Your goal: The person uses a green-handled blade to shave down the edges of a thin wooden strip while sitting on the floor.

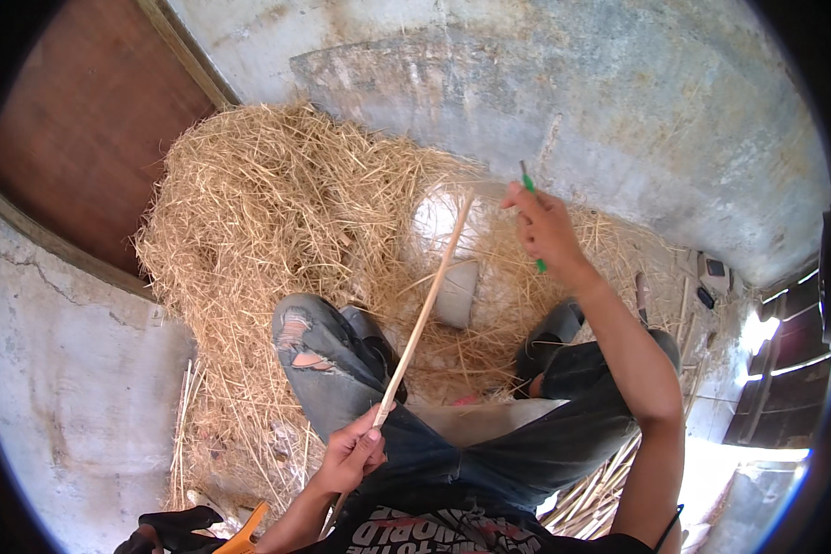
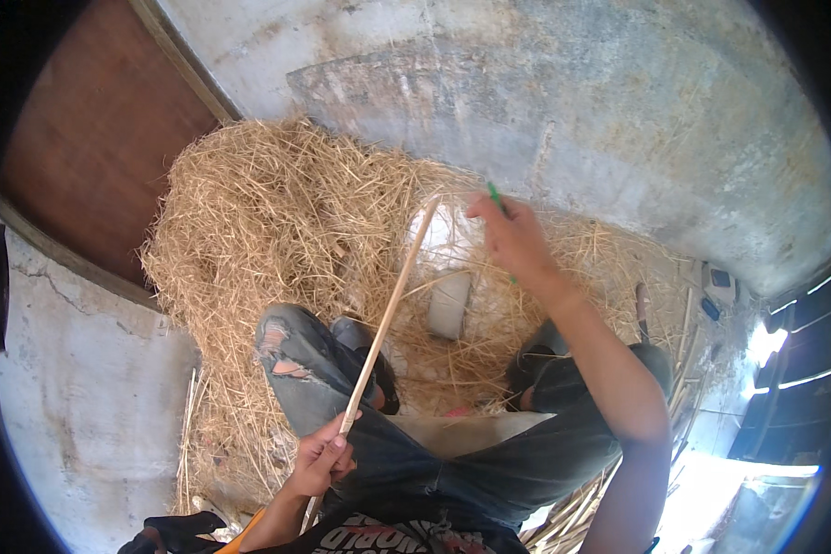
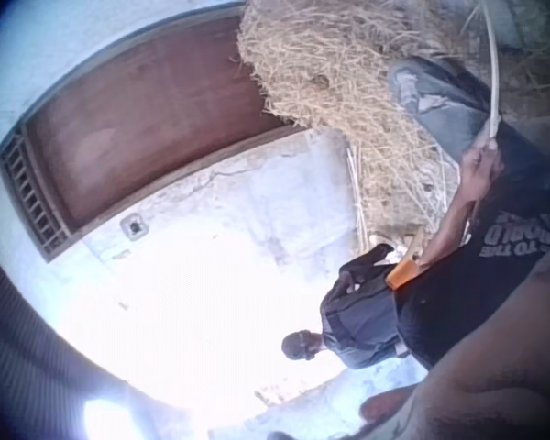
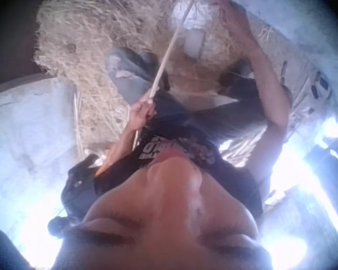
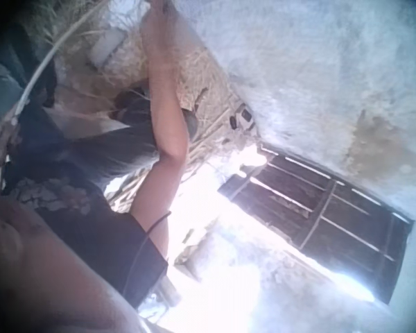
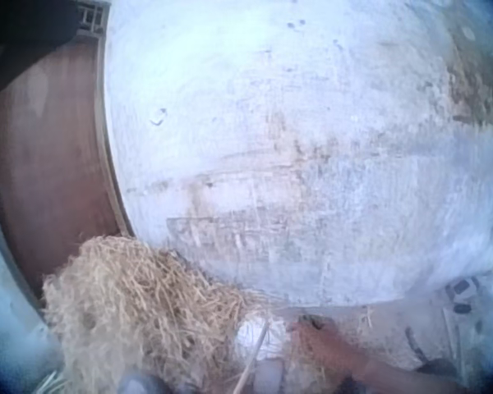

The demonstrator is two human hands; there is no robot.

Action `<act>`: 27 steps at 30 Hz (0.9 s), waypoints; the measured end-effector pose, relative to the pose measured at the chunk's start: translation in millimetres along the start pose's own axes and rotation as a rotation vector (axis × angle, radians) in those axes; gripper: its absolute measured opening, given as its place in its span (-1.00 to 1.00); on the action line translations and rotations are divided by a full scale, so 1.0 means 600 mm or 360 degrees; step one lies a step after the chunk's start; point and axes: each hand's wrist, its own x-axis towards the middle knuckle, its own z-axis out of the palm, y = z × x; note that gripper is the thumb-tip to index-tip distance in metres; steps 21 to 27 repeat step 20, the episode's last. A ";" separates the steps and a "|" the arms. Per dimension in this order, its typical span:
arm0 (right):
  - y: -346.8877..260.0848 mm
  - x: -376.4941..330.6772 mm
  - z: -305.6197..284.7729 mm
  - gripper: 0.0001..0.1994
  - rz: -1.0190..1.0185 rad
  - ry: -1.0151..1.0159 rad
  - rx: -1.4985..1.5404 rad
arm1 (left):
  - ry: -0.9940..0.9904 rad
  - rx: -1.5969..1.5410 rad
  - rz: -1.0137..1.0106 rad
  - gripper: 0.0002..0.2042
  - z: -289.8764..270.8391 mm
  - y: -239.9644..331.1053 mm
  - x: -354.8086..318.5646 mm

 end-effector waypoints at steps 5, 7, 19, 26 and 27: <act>0.004 -0.023 0.046 -0.65 -0.0031 -0.0144 0.0010 | -0.0077 0.0126 0.0091 -0.51 0.011 0.002 0.014; 0.004 -0.030 0.048 -0.67 -0.0034 -0.0198 0.0096 | -0.0071 0.0124 0.0080 -0.51 0.010 0.000 0.021; 0.037 -0.072 0.070 -0.67 -0.0392 -0.0368 -0.0318 | -0.0090 0.0363 0.0077 -0.51 0.017 0.018 0.074; 0.032 -0.073 0.071 -0.67 -0.0446 -0.0349 -0.0324 | -0.0058 0.0408 0.0042 -0.51 0.021 0.029 0.076; 0.032 -0.073 0.071 -0.67 -0.0446 -0.0349 -0.0324 | -0.0058 0.0408 0.0042 -0.51 0.021 0.029 0.076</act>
